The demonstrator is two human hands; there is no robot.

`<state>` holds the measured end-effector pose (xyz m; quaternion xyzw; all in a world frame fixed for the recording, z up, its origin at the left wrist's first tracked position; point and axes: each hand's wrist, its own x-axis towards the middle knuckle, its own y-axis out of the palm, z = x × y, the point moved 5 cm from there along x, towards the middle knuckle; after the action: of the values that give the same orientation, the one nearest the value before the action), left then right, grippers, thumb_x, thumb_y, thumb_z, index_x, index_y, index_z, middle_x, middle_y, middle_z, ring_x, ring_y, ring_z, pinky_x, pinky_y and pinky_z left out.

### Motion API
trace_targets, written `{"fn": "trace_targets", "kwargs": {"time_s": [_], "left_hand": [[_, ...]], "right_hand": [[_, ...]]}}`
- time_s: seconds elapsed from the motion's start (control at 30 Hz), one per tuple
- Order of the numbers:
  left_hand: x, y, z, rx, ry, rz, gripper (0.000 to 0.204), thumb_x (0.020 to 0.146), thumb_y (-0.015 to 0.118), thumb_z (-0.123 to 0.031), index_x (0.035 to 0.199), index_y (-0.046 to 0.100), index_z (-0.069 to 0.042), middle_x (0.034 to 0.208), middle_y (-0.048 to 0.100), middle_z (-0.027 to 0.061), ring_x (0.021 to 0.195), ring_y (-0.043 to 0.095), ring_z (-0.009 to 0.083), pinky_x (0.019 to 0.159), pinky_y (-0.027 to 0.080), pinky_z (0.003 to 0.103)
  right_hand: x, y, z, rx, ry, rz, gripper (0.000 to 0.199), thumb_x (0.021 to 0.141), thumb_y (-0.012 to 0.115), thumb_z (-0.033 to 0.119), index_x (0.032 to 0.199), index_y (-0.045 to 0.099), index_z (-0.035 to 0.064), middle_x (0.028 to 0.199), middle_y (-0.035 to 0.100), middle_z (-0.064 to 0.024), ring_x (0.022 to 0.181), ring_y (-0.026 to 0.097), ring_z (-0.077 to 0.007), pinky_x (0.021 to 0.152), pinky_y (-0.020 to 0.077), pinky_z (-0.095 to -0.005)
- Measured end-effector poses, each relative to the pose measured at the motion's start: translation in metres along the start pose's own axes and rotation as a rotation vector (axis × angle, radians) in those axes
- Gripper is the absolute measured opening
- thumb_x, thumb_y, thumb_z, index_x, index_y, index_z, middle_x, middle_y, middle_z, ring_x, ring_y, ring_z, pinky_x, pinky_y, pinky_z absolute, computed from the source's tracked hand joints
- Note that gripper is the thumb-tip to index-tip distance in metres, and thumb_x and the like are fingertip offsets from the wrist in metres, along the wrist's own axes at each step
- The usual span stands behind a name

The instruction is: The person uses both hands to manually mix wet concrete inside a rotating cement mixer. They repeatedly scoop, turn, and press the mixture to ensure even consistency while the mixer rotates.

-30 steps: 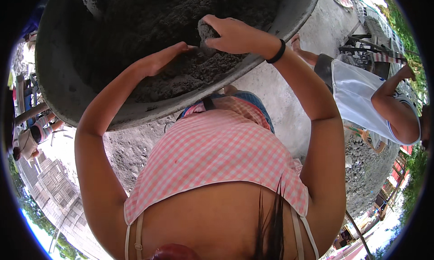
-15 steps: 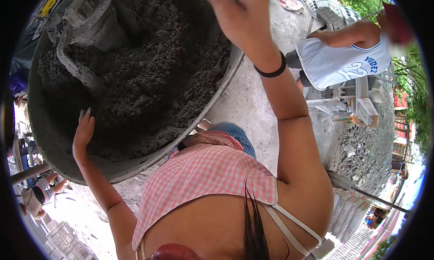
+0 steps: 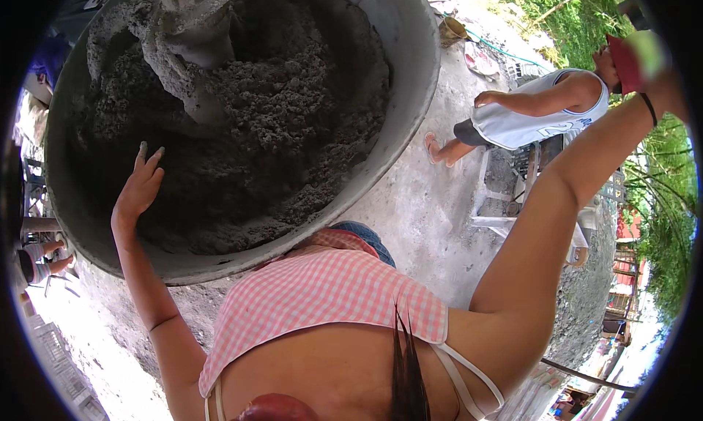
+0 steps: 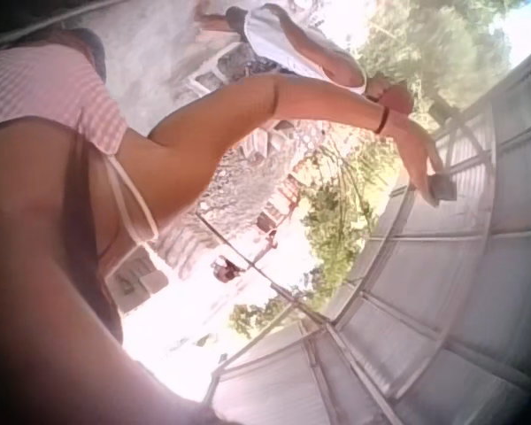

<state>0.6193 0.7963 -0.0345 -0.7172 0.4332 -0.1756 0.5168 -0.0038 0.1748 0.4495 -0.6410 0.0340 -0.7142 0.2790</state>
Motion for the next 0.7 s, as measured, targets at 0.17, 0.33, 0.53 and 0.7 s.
{"fn": "trace_targets", "kwargs": {"time_s": [0.17,0.33,0.53,0.7], "left_hand": [[-0.003,0.003,0.026,0.033,0.009,-0.026,0.043,0.094,0.044,-0.018,0.136,0.047,-0.010,0.151,0.020,0.0284,0.134,0.031,0.0428,0.103,0.040,0.043],[0.004,0.022,0.050,0.305,0.306,-0.047,0.039,0.094,0.045,-0.018,0.132,0.052,-0.010,0.149,0.030,0.0228,0.134,0.035,0.0394,0.102,0.041,0.044],[-0.011,-0.033,0.030,0.258,-0.096,-0.592,0.046,0.091,0.051,-0.033,0.131,0.054,-0.010,0.138,0.044,0.0222,0.125,0.047,0.0388,0.098,0.043,0.045],[-0.026,-0.067,0.066,0.194,-0.387,-0.770,0.048,0.089,0.054,-0.037,0.127,0.058,-0.008,0.132,0.049,0.0235,0.116,0.054,0.0387,0.099,0.043,0.043]], "right_hand": [[-0.083,0.211,0.108,-0.256,-0.763,0.541,0.051,0.088,0.060,0.034,0.130,0.056,0.0063,0.109,0.065,-0.0245,0.103,0.062,-0.0386,0.089,0.0481,-0.0384],[-0.318,0.189,0.243,0.223,-0.528,1.164,0.043,0.089,0.061,0.033,0.120,0.062,0.0033,0.104,0.068,-0.0214,0.099,0.065,-0.0313,0.086,0.0494,-0.0361],[-0.496,0.132,0.376,0.616,-0.857,1.422,0.046,0.091,0.061,0.037,0.121,0.061,0.0023,0.110,0.066,-0.0195,0.099,0.064,-0.0322,0.085,0.0490,-0.0373],[-0.565,0.073,0.450,0.919,-0.919,1.523,0.039,0.094,0.060,0.025,0.125,0.058,0.0021,0.103,0.068,-0.0146,0.093,0.065,-0.0208,0.083,0.0487,-0.0317]]}}
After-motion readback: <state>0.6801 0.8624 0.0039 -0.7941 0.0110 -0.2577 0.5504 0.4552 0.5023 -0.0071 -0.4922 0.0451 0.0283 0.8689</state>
